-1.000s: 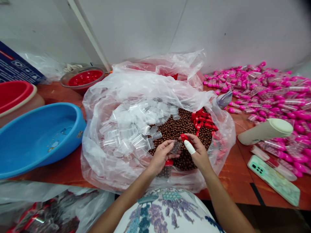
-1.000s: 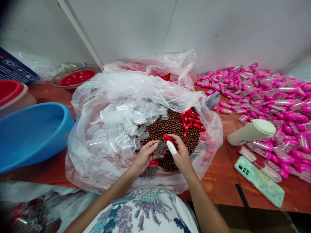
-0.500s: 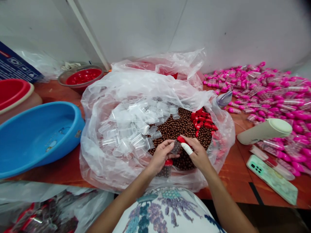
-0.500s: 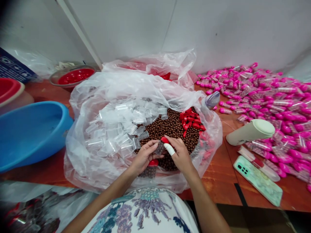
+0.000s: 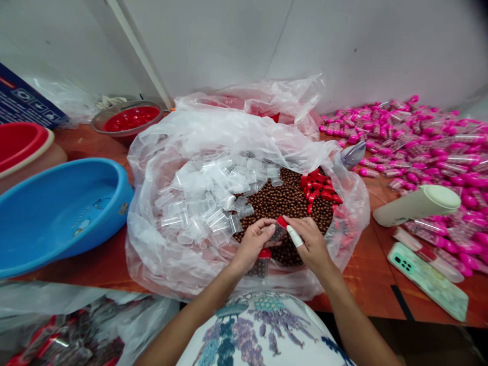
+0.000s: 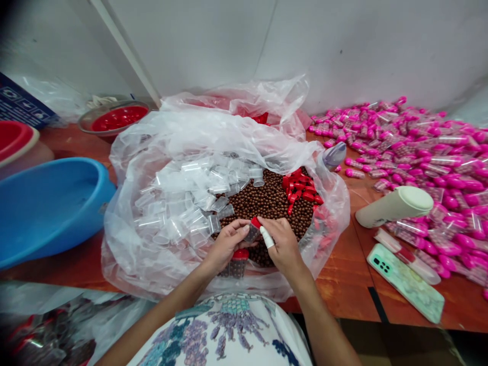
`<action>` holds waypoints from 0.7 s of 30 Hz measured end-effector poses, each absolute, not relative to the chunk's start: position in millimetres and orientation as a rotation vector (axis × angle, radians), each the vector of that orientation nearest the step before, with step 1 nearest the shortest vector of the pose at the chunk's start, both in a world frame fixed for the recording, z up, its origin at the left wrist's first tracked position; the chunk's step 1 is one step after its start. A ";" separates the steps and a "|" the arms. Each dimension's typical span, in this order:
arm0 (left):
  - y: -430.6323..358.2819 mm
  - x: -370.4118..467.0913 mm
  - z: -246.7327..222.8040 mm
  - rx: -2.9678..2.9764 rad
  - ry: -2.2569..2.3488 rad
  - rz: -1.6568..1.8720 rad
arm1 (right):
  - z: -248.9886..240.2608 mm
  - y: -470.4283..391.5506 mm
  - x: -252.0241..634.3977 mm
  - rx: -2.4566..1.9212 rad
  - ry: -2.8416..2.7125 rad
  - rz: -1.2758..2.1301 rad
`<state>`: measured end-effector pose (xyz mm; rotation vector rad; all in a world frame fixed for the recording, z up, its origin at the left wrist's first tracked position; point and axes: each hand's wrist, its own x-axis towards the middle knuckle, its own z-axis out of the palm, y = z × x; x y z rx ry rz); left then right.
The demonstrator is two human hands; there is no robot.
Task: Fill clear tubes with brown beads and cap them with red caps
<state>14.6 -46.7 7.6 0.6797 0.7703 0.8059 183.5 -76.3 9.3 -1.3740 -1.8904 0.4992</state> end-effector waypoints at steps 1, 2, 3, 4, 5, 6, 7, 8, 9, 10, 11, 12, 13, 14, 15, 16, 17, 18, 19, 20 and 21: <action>-46.9 14.9 8.3 0.678 0.771 0.808 | 9.0 -76.6 182.8 -1.383 -1.936 0.472; -47.1 15.2 9.1 0.672 0.770 0.811 | 8.3 -76.9 181.6 -1.401 -1.977 0.436; -47.4 15.5 9.9 0.663 0.766 0.814 | 7.1 -77.0 180.0 -1.424 -2.006 0.393; -47.7 15.8 10.8 0.655 0.760 0.818 | 5.7 -77.1 178.0 -1.449 -2.020 0.350; -47.8 16.1 11.5 0.648 0.755 0.822 | 4.1 -77.0 176.0 -1.474 -2.017 0.310; -47.8 16.4 12.1 0.640 0.749 0.826 | 2.6 -76.8 174.0 -1.490 -2.003 0.279; -47.6 16.7 12.6 0.630 0.744 0.834 | 1.4 -76.6 172.2 -1.495 -1.990 0.260; -47.2 17.0 12.8 0.613 0.740 0.837 | 0.7 -76.4 170.6 -1.491 -1.986 0.254; -46.6 17.5 12.9 0.586 0.734 0.827 | 0.4 -76.3 169.3 -1.482 -1.989 0.254; -46.1 18.2 12.7 0.549 0.722 0.804 | 0.6 -76.3 168.2 -1.469 -1.997 0.257; -45.6 19.2 12.5 0.506 0.706 0.766 | 1.0 -76.5 167.2 -1.454 -2.005 0.255; -45.3 20.6 12.0 0.464 0.694 0.720 | 1.6 -77.0 166.2 -1.440 -2.010 0.249; -45.5 22.3 11.5 0.430 0.692 0.675 | 2.0 -77.7 165.3 -1.429 -2.010 0.238; -46.0 24.4 11.0 0.407 0.702 0.650 | 2.2 -78.6 164.3 -1.422 -2.009 0.227; -47.0 26.8 10.4 0.397 0.723 0.651 | 2.2 -79.5 163.3 -1.414 -2.011 0.222; -48.4 29.4 9.9 0.393 0.751 0.669 | 2.1 -80.5 162.3 -1.406 -2.014 0.223; -50.0 31.8 9.5 0.393 0.780 0.701 | 1.9 -81.4 161.2 -1.398 -2.017 0.229; -51.8 34.0 9.3 0.390 0.802 0.738 | 2.0 -82.2 160.4 -1.389 -2.022 0.243; -53.4 35.8 9.4 0.383 0.816 0.766 | 2.5 -82.9 159.7 -1.385 -2.023 0.261; -54.7 36.8 9.9 0.375 0.817 0.777 | 3.4 -83.5 159.5 -1.381 -2.025 0.285; -55.5 37.1 10.7 0.369 0.808 0.773 | 4.8 -84.1 159.9 -1.376 -2.028 0.316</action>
